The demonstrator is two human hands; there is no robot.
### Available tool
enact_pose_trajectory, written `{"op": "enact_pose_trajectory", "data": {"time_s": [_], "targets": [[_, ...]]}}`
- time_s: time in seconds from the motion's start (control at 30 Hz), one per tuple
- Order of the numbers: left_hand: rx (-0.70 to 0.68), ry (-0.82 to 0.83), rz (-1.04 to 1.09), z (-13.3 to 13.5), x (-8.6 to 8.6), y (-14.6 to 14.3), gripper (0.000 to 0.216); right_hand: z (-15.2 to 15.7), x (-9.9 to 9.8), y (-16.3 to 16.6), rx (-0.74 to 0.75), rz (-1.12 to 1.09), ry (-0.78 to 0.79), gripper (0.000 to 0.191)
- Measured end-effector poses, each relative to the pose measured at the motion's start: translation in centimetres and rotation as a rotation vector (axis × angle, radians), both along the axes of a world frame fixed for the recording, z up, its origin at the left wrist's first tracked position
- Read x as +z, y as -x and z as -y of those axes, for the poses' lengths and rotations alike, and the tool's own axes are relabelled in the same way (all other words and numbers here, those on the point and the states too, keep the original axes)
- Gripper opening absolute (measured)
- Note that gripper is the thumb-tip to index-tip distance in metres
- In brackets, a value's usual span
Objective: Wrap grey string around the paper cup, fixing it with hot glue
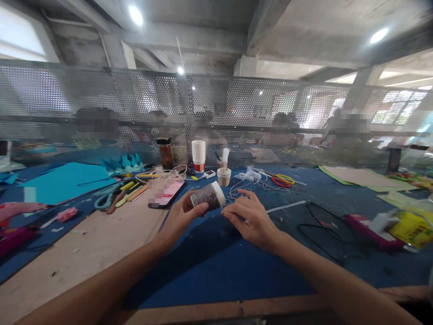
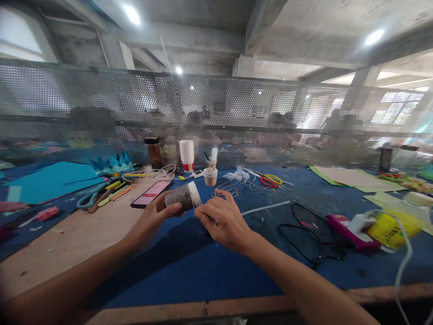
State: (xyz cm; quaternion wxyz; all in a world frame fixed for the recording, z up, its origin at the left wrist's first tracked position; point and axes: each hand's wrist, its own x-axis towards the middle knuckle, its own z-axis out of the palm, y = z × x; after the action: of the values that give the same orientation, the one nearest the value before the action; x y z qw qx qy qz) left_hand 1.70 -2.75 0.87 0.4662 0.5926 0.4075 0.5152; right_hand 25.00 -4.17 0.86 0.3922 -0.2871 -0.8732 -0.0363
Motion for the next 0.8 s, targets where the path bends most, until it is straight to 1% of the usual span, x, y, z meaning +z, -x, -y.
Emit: {"op": "enact_pose_trajectory", "data": {"time_s": [0.17, 0.5, 0.8], "targets": [[0.004, 0.002, -0.002, -0.05, -0.05, 0.11, 0.057, -0.13, -0.19, 0.05, 0.014, -0.005, -0.033, 0.015], [-0.035, 0.012, 0.054, -0.27, -0.4, 0.22, 0.057, -0.16, -0.2, 0.08, -0.014, -0.011, -0.025, 0.015], [-0.069, 0.009, 0.091, -0.52, -0.79, 0.34, 0.05, -0.25, -0.31, 0.04, -0.037, -0.008, 0.003, 0.015]]}}
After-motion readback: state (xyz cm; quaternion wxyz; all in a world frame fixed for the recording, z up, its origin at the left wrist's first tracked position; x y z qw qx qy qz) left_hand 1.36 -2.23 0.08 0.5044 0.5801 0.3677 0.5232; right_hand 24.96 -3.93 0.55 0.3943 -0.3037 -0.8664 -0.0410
